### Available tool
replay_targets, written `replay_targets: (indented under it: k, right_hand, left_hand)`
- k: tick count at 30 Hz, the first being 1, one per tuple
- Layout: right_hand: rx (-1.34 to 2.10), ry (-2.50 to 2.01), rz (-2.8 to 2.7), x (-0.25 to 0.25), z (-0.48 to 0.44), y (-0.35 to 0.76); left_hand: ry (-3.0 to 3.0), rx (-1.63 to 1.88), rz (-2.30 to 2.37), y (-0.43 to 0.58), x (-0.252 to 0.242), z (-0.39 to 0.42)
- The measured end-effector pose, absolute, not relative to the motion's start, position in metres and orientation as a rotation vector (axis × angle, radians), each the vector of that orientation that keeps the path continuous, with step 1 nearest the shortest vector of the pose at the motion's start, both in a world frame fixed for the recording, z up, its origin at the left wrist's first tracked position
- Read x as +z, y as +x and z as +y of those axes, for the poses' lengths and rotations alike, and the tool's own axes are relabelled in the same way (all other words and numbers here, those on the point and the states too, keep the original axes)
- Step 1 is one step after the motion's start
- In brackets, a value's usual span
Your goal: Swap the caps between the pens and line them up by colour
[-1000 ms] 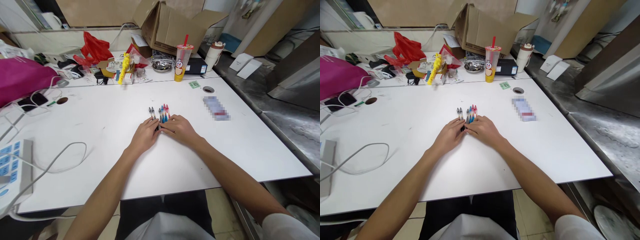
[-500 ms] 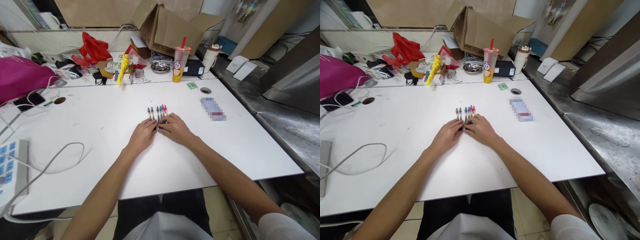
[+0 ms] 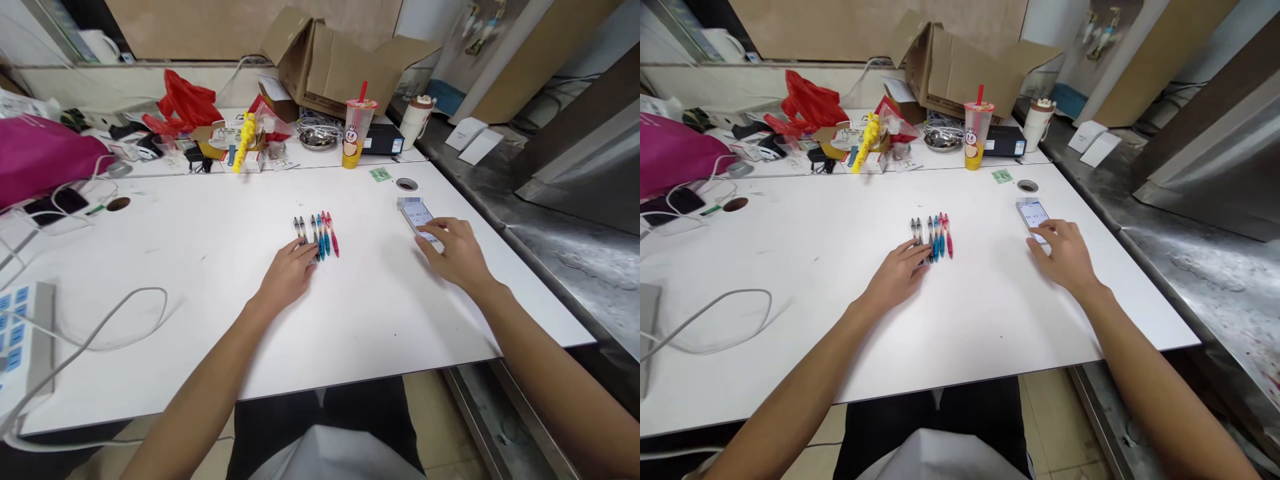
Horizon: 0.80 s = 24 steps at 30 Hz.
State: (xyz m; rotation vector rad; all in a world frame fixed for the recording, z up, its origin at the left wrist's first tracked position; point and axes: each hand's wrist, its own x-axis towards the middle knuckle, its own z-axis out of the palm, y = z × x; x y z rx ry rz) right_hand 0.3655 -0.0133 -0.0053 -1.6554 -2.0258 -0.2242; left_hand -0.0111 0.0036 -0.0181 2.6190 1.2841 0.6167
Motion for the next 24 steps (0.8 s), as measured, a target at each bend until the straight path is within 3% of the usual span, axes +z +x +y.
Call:
replay_targets:
  k: [14,24]
  right_hand:
    - [-0.216,-1.888,-2.042,-0.030,-0.031,0.414]
    - [-0.038,-2.065,-1.963,-0.018,0.053,0.413]
  left_hand:
    - [2.528,0.688,1.306,-0.013,-0.018,0.005]
    - [2.485,0.702,1.330,-0.014,-0.016,0.004]
